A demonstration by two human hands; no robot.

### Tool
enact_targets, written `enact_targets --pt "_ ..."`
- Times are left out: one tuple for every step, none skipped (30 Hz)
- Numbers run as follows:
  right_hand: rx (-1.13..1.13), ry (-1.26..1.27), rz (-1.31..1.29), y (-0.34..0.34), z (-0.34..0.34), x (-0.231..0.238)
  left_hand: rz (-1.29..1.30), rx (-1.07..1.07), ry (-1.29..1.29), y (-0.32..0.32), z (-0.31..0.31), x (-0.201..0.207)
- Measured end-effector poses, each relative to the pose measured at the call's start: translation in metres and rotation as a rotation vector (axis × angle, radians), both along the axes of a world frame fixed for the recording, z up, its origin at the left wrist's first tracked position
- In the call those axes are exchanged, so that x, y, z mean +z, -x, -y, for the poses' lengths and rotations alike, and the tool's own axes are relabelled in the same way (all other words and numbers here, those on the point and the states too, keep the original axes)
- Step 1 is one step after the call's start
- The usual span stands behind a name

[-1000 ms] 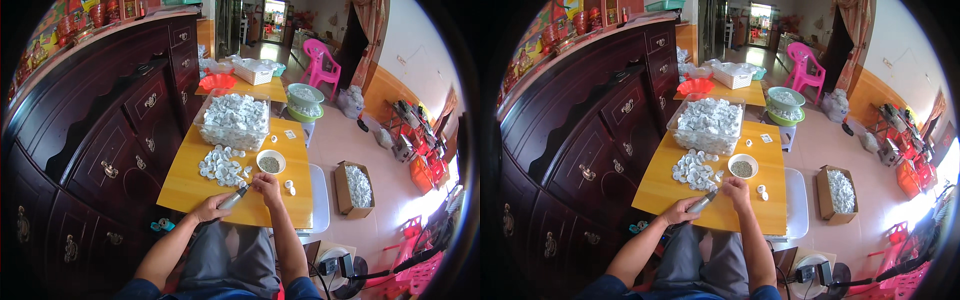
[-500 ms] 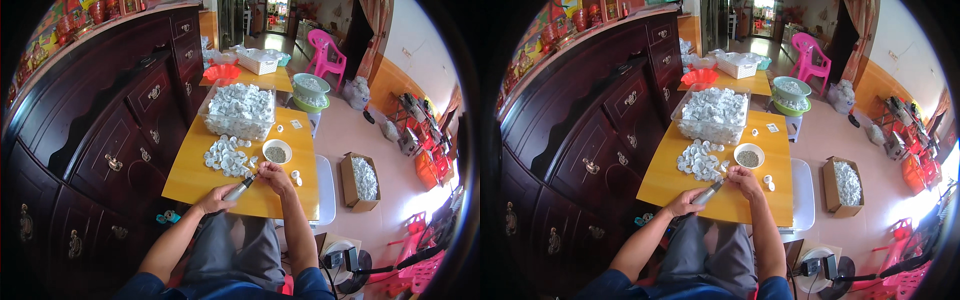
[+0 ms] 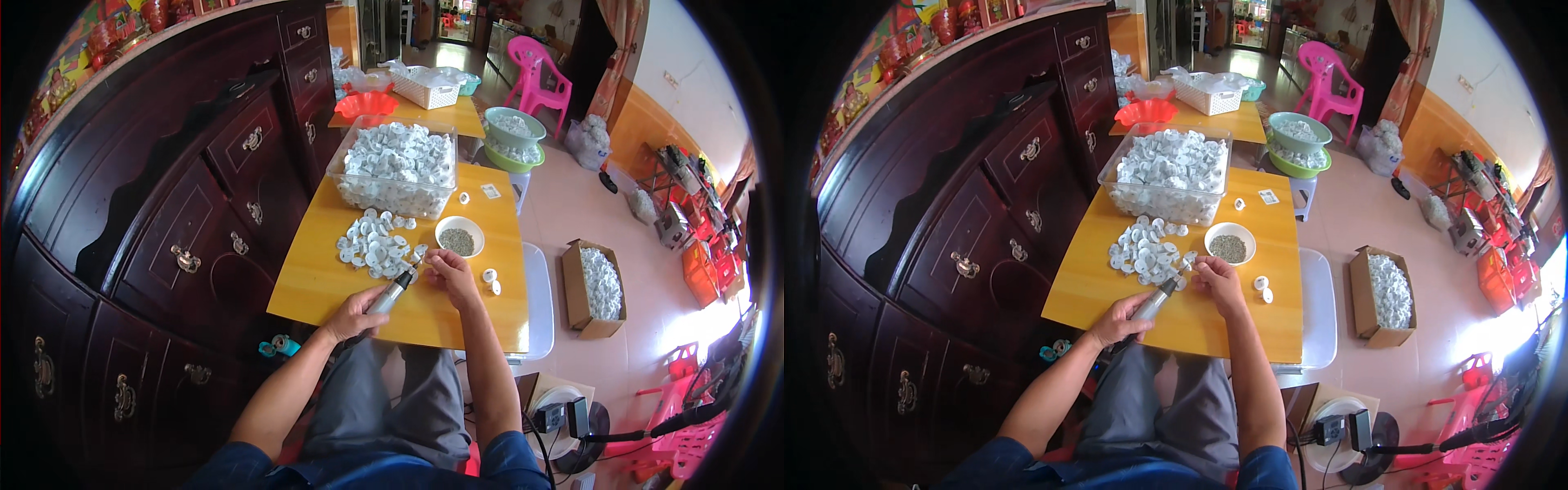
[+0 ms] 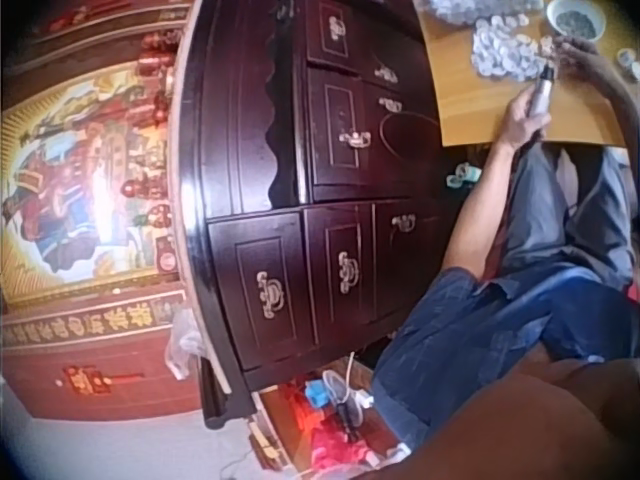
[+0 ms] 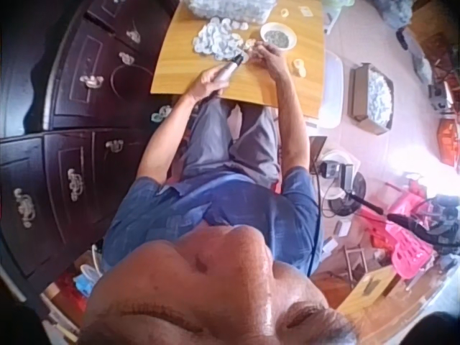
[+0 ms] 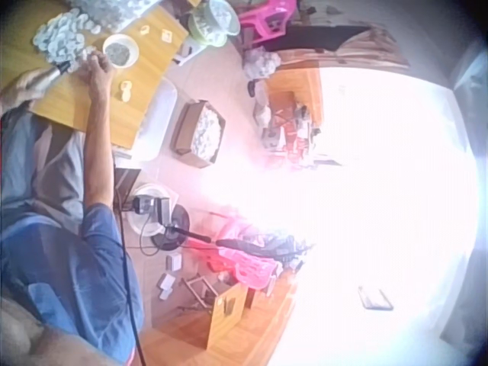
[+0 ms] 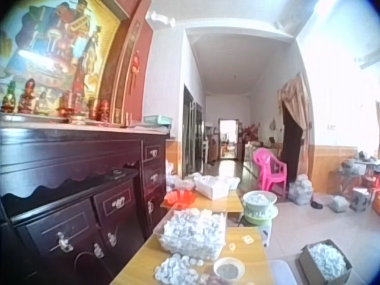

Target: The person is using a handheld power tool to assemble or finish small white plastic shoe components.

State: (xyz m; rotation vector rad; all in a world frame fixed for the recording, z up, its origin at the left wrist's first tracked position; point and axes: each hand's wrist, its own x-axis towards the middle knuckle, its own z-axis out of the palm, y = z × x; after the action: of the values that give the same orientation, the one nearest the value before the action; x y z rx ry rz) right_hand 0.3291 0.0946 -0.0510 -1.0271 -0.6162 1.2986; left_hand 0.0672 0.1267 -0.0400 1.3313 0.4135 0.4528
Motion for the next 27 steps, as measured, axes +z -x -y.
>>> enact_targets --pt "-0.054 0.016 0.17 0.001 0.0 -0.002 -0.001 -0.001 0.003 0.0 0.0 -0.001" --pt "-0.107 0.03 0.338 0.004 0.0 -0.004 -0.004 0.014 0.006 0.0 0.0 -0.001" --pt "-0.106 0.032 0.336 0.006 0.001 -0.007 -0.007 0.028 0.009 0.0 0.001 -0.001" --pt "-0.143 -0.008 0.577 0.01 0.003 -0.01 -0.01 0.028 0.011 0.001 0.001 -0.001" --pt "-0.18 -0.052 0.82 0.014 0.004 -0.01 -0.003 0.026 0.023 0.001 0.001 -0.001" --pt "-0.179 -0.052 0.818 0.018 0.004 -0.009 0.003 0.024 0.034 0.002 0.001 -0.001" --pt "-0.208 -0.15 0.962 0.024 0.003 -0.01 0.002 0.024 0.034 0.003 0.001 0.0" --pt "-0.238 -0.249 1.107 0.03 0.002 -0.009 0.005 0.022 0.036 0.003 0.0 0.0" --pt "-0.232 -0.218 1.105 0.036 0.004 -0.006 0.008 0.02 0.039 0.003 0.0 0.0" --pt "-0.233 -0.217 1.106 0.038 0.005 -0.009 0.008 0.018 0.04 0.003 0.001 0.0" --pt "-0.223 -0.178 1.204 0.041 0.004 -0.009 0.015 0.02 0.046 0.002 0.002 -0.001" --pt "-0.213 -0.138 1.302 0.043 0.004 -0.01 0.022 0.021 0.053 0.002 0.002 -0.001" --pt "-0.223 -0.117 1.229 0.044 0.004 -0.01 0.021 0.02 0.052 0.001 0.001 -0.001" --pt "-0.224 -0.119 1.23 0.044 0.005 -0.011 0.011 0.017 0.042 0.001 0.001 0.0" --pt "-0.249 -0.109 1.209 0.044 0.006 -0.012 0.001 0.014 0.033 0.001 0.001 0.0" --pt "-0.274 -0.1 1.187 0.045 0.006 -0.012 0.003 0.013 0.031 0.002 0.001 -0.001" --pt "-0.28 -0.101 1.19 0.042 0.006 -0.017 -0.006 -0.01 0.022 0.002 0.0 -0.002" --pt "-0.321 -0.154 0.926 0.038 0.007 -0.024 -0.014 -0.039 0.017 -0.001 0.0 -0.002" --pt "-0.359 -0.205 0.661 0.032 0.01 -0.03 -0.009 -0.049 0.017 -0.004 0.0 -0.002" --pt "-0.357 -0.205 0.659 0.032 0.014 -0.027 -0.029 -0.056 0.002 -0.002 -0.001 -0.002" --pt "-0.336 -0.148 0.565 0.032 0.02 -0.024 -0.048 -0.063 -0.012 -0.001 -0.001 -0.002" --pt "-0.313 -0.091 0.47 0.032 0.024 -0.02 -0.049 -0.061 -0.012 0.0 -0.002 -0.002" --pt "-0.316 -0.09 0.469 0.03 0.028 -0.019 -0.071 -0.076 -0.033 0.0 -0.001 -0.001" --pt "-0.318 -0.077 0.525 0.029 0.031 -0.017 -0.094 -0.09 -0.054 0.0 -0.001 -0.001" --pt "-0.319 -0.064 0.581 0.028 0.033 -0.016 -0.095 -0.091 -0.053 0.0 -0.001 0.0" --pt "-0.322 -0.063 0.581 0.025 0.034 -0.017 -0.107 -0.096 -0.061 -0.001 -0.001 0.001" --pt "-0.323 -0.055 0.605 0.022 0.035 -0.019 -0.12 -0.1 -0.07 -0.002 -0.001 0.002"
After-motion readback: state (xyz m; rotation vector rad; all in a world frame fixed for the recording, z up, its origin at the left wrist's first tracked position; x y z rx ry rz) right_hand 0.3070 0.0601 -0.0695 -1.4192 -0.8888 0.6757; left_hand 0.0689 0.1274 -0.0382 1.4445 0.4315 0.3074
